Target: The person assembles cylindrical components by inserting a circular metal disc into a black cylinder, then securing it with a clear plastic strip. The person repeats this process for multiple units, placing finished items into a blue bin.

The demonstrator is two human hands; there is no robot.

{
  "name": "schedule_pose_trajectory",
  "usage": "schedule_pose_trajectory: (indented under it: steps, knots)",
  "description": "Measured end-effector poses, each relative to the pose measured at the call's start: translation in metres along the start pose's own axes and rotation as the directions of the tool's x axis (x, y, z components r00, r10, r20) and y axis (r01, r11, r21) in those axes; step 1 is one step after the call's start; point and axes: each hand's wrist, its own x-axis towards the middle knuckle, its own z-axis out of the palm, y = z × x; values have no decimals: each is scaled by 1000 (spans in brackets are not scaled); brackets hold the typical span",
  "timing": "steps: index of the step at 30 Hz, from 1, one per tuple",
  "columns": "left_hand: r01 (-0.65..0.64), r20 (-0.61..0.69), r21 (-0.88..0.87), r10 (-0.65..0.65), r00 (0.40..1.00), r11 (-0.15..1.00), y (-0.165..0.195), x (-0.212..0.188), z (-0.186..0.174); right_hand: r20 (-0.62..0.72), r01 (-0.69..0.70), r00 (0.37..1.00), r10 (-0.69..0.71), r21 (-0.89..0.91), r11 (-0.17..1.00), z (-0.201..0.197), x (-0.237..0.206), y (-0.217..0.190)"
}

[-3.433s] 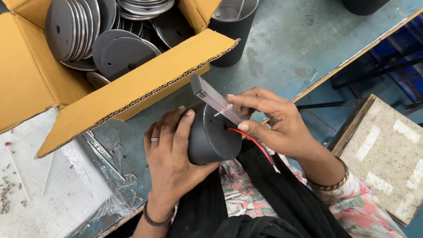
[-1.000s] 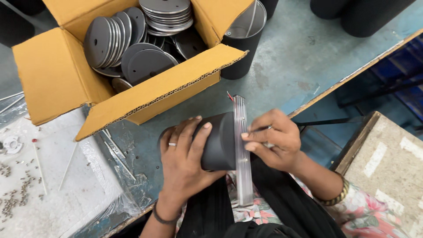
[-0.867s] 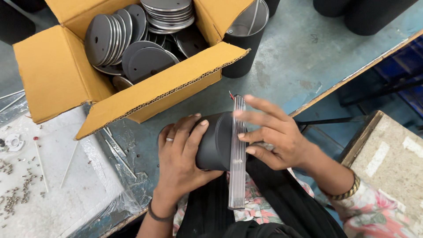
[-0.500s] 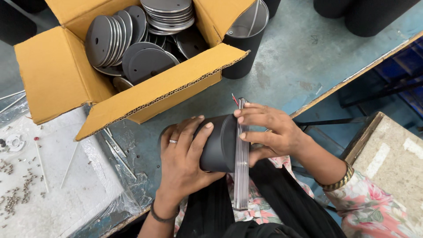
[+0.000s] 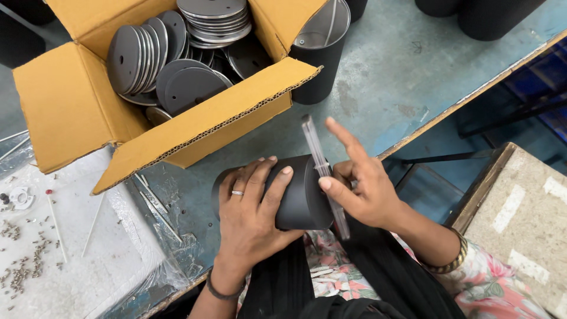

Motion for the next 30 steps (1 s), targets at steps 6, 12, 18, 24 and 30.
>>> schedule_pose_trajectory:
  steps: [6, 12, 18, 24, 30]
  knots:
    - [10, -10, 14, -10, 1000, 1000, 2, 0, 2, 107, -367, 930, 351, 259, 894, 0, 8, -17]
    - [56, -54, 39, -54, 997, 998, 3, -4, 2, -223, 102, 971, -84, 67, 993, 8, -3, 2]
    - [81, -119, -47, -86, 989, 996, -12, -16, -2, -312, -85, 925, 215, 382, 920, -23, 17, 25]
    - [102, -259, -248, -167, 951, 963, -27, -41, -7, -151, -231, 969, 197, -265, 936, -25, 60, 57]
    - [450, -330, -472, -625, 708, 758, -24, -153, -55, 73, 186, 982, -175, -530, 827, -8, 79, 93]
